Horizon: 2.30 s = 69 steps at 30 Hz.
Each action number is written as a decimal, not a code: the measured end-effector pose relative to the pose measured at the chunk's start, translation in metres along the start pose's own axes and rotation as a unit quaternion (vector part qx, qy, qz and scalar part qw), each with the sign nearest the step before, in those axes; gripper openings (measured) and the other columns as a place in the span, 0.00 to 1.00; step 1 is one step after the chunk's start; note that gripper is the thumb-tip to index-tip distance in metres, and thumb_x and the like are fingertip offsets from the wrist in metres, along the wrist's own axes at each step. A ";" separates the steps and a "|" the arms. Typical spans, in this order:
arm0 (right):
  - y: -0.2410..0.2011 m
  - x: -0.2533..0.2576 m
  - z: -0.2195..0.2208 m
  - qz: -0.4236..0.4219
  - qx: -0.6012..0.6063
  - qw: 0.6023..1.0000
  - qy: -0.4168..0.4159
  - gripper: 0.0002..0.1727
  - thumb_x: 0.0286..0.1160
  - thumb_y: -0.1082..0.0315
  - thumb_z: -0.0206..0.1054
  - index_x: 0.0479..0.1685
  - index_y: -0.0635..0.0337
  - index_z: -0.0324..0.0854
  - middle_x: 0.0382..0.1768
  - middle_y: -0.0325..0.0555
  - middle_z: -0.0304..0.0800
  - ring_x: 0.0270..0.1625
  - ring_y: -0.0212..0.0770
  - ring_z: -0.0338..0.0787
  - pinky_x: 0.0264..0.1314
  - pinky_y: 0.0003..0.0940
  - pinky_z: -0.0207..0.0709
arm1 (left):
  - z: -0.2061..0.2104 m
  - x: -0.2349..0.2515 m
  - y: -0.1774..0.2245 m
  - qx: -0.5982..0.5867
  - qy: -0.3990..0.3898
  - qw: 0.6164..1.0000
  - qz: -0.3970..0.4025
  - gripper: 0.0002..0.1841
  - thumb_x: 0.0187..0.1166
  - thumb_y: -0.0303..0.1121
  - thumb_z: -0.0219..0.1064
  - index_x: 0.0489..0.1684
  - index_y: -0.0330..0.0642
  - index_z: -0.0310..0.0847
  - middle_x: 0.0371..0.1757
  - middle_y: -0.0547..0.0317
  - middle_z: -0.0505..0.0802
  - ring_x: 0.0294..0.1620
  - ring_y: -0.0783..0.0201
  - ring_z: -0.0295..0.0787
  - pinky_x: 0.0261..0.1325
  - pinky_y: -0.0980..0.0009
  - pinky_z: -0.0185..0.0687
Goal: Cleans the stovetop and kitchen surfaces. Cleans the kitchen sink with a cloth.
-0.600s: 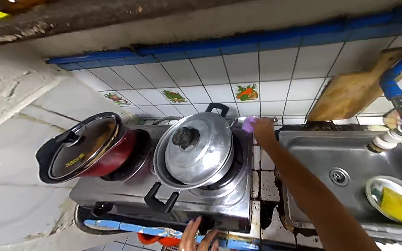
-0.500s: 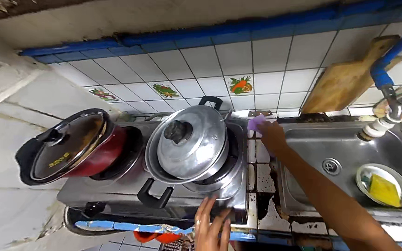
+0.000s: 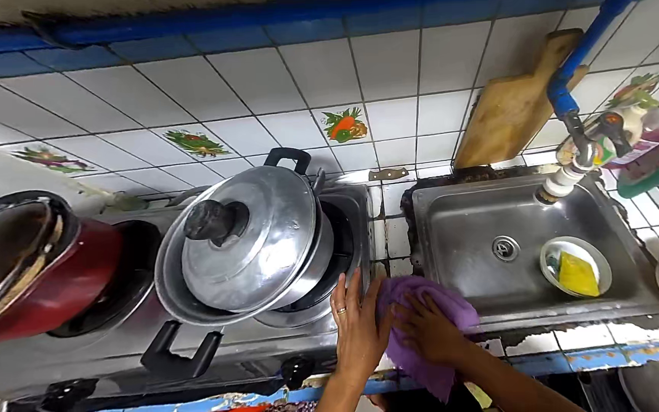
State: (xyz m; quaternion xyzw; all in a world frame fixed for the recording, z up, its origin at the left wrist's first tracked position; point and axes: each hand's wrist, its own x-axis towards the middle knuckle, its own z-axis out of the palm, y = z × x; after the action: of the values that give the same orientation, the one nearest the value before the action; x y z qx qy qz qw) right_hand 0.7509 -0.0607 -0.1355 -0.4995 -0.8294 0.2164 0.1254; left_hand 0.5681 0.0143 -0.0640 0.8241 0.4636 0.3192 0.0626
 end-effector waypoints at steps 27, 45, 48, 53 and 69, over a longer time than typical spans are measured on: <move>0.026 0.011 -0.020 -0.103 0.001 0.994 -0.034 0.22 0.84 0.58 0.61 0.76 0.43 0.83 0.85 0.43 0.74 0.91 0.63 0.62 0.83 0.80 0.51 | 0.009 0.005 0.004 0.066 -0.001 0.997 -0.036 0.32 0.80 0.59 0.53 0.71 0.45 0.84 0.78 0.36 0.82 0.81 0.29 0.72 0.80 0.29 0.54; 0.133 0.270 -0.179 0.239 -0.195 0.951 0.007 0.21 0.86 0.80 0.47 0.74 0.79 0.71 0.71 0.78 0.76 0.71 0.76 0.80 0.65 0.68 0.75 | -0.002 0.010 0.007 0.045 -0.048 0.996 -0.053 0.28 0.76 0.52 0.66 0.68 0.41 0.85 0.74 0.34 0.85 0.77 0.31 0.77 0.78 0.32 0.60; 0.135 0.277 -0.179 0.267 -0.177 0.947 -0.030 0.21 0.88 0.77 0.47 0.74 0.77 0.71 0.72 0.75 0.76 0.71 0.73 0.81 0.66 0.65 0.76 | -0.006 0.011 0.008 0.034 -0.061 0.996 -0.058 0.28 0.76 0.51 0.67 0.68 0.40 0.85 0.73 0.34 0.85 0.77 0.32 0.78 0.79 0.32 0.60; 0.122 0.286 -0.201 0.211 -0.173 0.958 -0.089 0.20 0.83 0.76 0.55 0.70 0.75 0.73 0.70 0.72 0.78 0.66 0.71 0.85 0.62 0.64 0.79 | -0.005 0.010 0.010 0.035 -0.067 0.995 -0.061 0.27 0.76 0.50 0.66 0.69 0.42 0.85 0.74 0.37 0.85 0.77 0.36 0.78 0.80 0.33 0.60; 0.102 0.146 -0.052 0.029 -0.082 0.980 0.177 0.24 0.81 0.51 0.61 0.72 0.43 0.87 0.81 0.46 0.79 0.86 0.72 0.67 0.77 0.89 0.43 | -0.004 0.007 0.010 0.035 -0.091 0.994 -0.051 0.28 0.76 0.51 0.66 0.69 0.41 0.85 0.74 0.35 0.84 0.77 0.35 0.78 0.79 0.32 0.58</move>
State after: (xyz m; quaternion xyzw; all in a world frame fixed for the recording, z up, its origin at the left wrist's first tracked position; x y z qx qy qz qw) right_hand 0.7833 0.1214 -0.1407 -0.5619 -0.7946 0.0594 0.2223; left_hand 0.5750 0.0135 -0.0535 0.8268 0.5080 0.2235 0.0918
